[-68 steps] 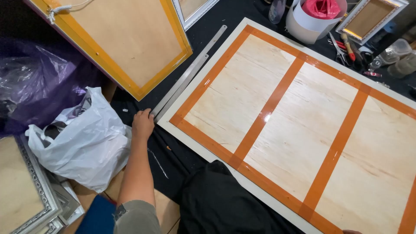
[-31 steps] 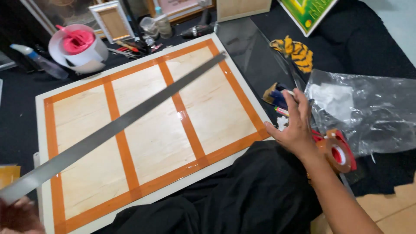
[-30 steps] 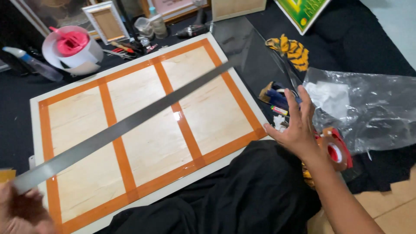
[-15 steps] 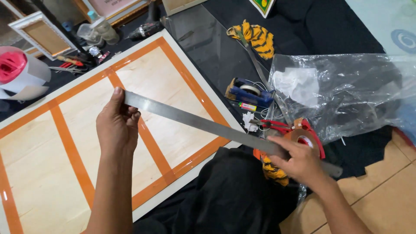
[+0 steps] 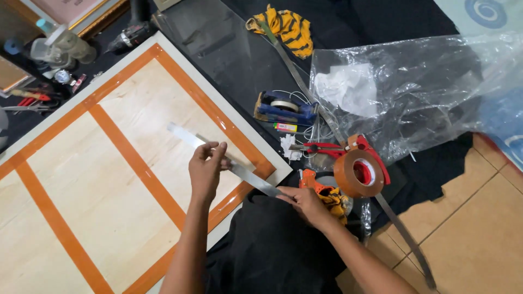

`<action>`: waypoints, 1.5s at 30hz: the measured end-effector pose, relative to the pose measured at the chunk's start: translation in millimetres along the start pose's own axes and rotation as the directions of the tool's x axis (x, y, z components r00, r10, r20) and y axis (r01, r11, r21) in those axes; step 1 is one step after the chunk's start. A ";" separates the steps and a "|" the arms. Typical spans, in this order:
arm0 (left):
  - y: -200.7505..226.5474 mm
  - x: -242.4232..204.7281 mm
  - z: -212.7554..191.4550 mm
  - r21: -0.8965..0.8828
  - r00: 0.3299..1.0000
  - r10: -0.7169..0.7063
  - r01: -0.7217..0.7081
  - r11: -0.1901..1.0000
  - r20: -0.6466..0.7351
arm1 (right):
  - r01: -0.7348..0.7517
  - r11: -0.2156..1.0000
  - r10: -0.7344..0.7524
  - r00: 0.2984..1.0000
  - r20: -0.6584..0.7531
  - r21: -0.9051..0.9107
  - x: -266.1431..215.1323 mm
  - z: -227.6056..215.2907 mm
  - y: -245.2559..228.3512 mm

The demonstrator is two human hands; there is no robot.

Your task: The person marks a wooden board with a ruler and pencil, then selects screws from a container and uses a cordless drill to fasten them into the board. The work is performed on a table in a workshop setting.

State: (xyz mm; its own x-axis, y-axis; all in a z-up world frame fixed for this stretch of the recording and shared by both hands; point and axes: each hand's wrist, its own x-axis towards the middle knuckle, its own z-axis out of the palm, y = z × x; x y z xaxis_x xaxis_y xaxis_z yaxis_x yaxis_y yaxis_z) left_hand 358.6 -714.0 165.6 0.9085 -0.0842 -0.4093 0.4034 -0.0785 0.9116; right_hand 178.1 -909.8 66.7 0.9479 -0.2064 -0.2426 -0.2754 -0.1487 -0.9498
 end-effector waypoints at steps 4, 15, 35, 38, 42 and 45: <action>-66.6 8.9 -0.1 0.379 0.978 0.018 0.063 0.923 -0.206 | -0.108 0.980 0.110 0.994 -0.001 0.169 -6.2 4.9 12.7; -139.5 9.3 10.2 0.082 0.999 -0.054 0.054 0.995 -0.011 | 0.028 0.910 0.036 0.989 0.147 -0.413 17.6 10.0 122.5; -123.1 7.5 51.5 -0.072 0.861 -0.323 0.379 0.923 0.392 | -0.394 0.916 0.398 0.917 0.043 -0.068 -26.3 -26.3 18.9; -113.0 12.0 53.8 -0.097 0.887 -0.296 0.350 0.932 0.355 | -0.194 0.943 0.165 0.978 -0.128 -0.271 -14.6 -15.0 73.6; -112.7 13.6 52.2 0.266 0.973 -0.090 0.031 0.963 0.212 | -0.152 0.739 -0.057 0.957 -0.285 -0.657 5.2 8.8 110.7; -119.2 18.5 55.0 0.478 0.968 0.057 -0.170 0.862 0.243 | -0.067 0.791 -0.212 0.903 -0.375 -0.608 13.7 23.8 131.2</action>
State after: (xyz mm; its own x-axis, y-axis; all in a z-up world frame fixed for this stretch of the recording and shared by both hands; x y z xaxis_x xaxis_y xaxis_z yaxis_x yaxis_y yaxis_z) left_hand 321.4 -760.7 47.3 0.8760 -0.3277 -0.3538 0.1409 -0.5277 0.8377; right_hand 158.7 -909.0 -65.9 0.8539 -0.5174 0.0564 -0.3787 -0.6919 -0.6147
